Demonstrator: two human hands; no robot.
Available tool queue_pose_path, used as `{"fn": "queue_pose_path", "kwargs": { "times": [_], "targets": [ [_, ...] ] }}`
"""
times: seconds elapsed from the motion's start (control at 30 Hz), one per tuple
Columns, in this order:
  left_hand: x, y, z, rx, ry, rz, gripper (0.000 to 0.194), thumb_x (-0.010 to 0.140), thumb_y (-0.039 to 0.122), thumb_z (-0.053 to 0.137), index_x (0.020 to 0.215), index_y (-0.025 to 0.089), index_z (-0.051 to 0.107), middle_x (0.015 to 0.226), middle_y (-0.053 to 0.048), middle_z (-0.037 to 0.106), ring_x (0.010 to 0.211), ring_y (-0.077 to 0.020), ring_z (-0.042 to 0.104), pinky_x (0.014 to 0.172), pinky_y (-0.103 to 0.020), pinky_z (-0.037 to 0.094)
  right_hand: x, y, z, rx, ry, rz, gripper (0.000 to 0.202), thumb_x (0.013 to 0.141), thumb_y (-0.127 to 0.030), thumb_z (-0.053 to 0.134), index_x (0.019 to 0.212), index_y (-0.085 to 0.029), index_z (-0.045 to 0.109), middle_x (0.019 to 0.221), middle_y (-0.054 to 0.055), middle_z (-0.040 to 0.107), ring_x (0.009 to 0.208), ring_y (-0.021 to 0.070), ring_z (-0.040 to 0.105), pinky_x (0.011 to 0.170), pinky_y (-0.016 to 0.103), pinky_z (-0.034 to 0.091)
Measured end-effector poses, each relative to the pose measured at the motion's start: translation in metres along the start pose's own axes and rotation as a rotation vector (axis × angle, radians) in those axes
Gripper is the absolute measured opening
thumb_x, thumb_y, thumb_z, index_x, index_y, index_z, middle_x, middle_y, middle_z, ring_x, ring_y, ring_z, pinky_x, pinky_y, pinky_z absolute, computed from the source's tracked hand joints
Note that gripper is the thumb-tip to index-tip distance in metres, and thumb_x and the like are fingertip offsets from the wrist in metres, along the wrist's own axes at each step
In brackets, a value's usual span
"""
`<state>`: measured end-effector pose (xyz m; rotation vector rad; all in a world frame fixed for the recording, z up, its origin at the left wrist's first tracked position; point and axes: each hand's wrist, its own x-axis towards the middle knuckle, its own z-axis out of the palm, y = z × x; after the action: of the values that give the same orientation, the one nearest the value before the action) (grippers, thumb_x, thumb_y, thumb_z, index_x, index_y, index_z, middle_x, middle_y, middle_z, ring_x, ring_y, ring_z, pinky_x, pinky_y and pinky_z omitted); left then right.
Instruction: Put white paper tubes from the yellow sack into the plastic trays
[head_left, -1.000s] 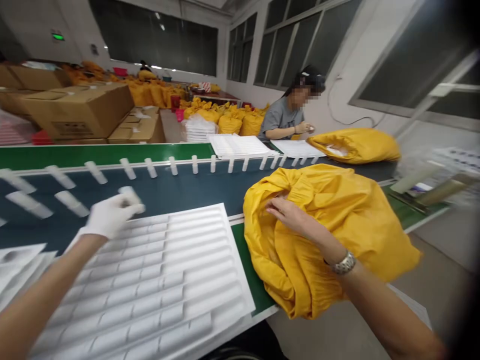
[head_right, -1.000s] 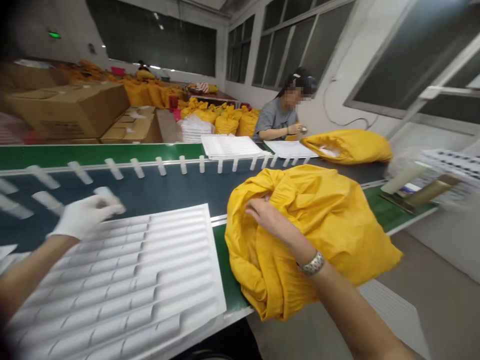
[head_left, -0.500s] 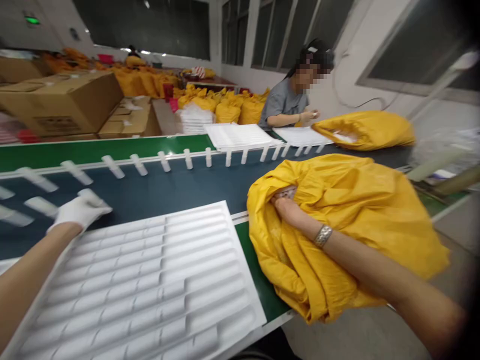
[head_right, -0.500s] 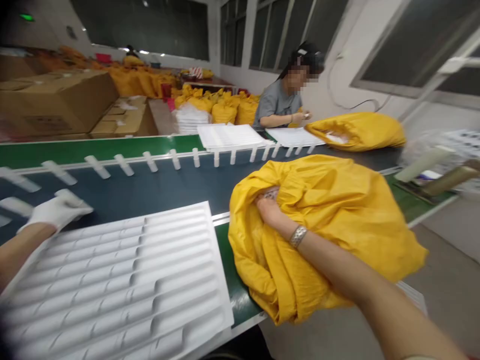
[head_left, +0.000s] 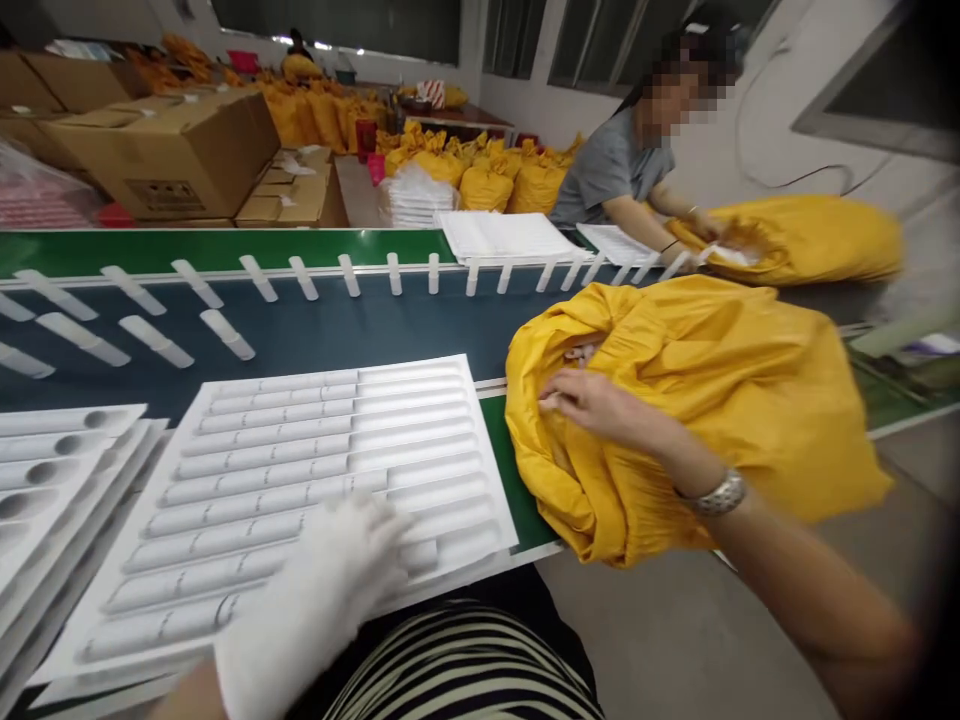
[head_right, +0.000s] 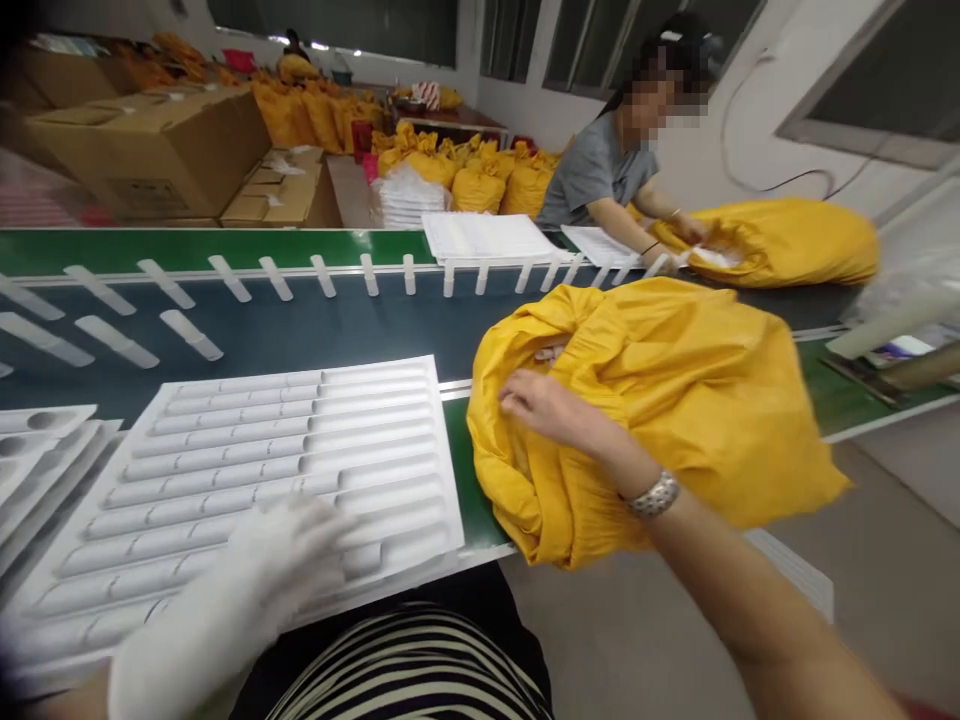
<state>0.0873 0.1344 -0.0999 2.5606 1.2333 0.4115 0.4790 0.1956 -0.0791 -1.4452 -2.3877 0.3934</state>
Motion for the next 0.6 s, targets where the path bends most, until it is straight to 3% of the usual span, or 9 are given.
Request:
{"fn": "queue_pose_path", "kwargs": {
  "times": [0.1,0.23,0.37,0.47,0.6],
  "targets": [
    [-0.007,0.019,0.037,0.187,-0.231,0.049,0.021,0.079,0.019,0.066,0.097,0.023,0.075,0.098,-0.008,0.074,0.092,-0.0312,0.066,0.076,-0.041,0.049,-0.010,-0.013,0.019,0.069,0.047,0.009,0.016,0.091,-0.009,0.054,0.101,-0.015,0.065,0.101,0.011,0.067,0.093,0.0244,0.065,0.087,0.039,0.052],
    [-0.008,0.021,0.040,0.203,-0.260,-0.007,0.022,0.086,0.019,0.055,0.099,0.020,0.074,0.104,-0.012,0.071,0.098,-0.0336,0.062,0.084,-0.048,0.046,-0.020,-0.016,0.038,0.056,0.149,0.025,0.018,0.095,-0.007,0.048,0.100,-0.016,0.062,0.097,0.008,0.065,0.089,0.0215,0.064,0.084,0.037,0.053],
    [-0.020,0.018,0.041,0.058,-0.170,-0.012,0.022,0.092,0.021,0.048,0.096,0.023,0.070,0.098,-0.009,0.069,0.091,-0.0297,0.063,0.086,-0.049,0.046,-0.033,-0.034,0.033,0.084,0.240,-0.001,0.012,0.102,-0.019,0.051,0.109,-0.017,0.060,0.107,0.010,0.066,0.101,0.0234,0.063,0.092,0.039,0.052],
    [-0.022,0.024,0.037,-0.120,-0.045,-0.027,0.020,0.097,0.032,0.048,0.094,0.023,0.066,0.096,-0.007,0.068,0.090,-0.0269,0.063,0.086,-0.044,0.049,-0.044,-0.063,0.028,0.212,0.266,-0.107,0.021,0.105,-0.027,0.051,0.124,-0.020,0.059,0.120,0.010,0.063,0.117,0.0240,0.057,0.104,0.041,0.045],
    [-0.006,0.047,0.015,-0.488,0.063,-0.118,0.022,0.100,0.042,0.048,0.106,0.025,0.061,0.107,-0.004,0.069,0.103,-0.0230,0.065,0.092,-0.034,0.051,-0.048,-0.097,0.037,0.422,0.070,-0.263,0.039,0.107,-0.030,0.047,0.146,-0.026,0.044,0.131,0.009,0.057,0.120,0.0194,0.057,0.104,0.035,0.047]
  ]
}}
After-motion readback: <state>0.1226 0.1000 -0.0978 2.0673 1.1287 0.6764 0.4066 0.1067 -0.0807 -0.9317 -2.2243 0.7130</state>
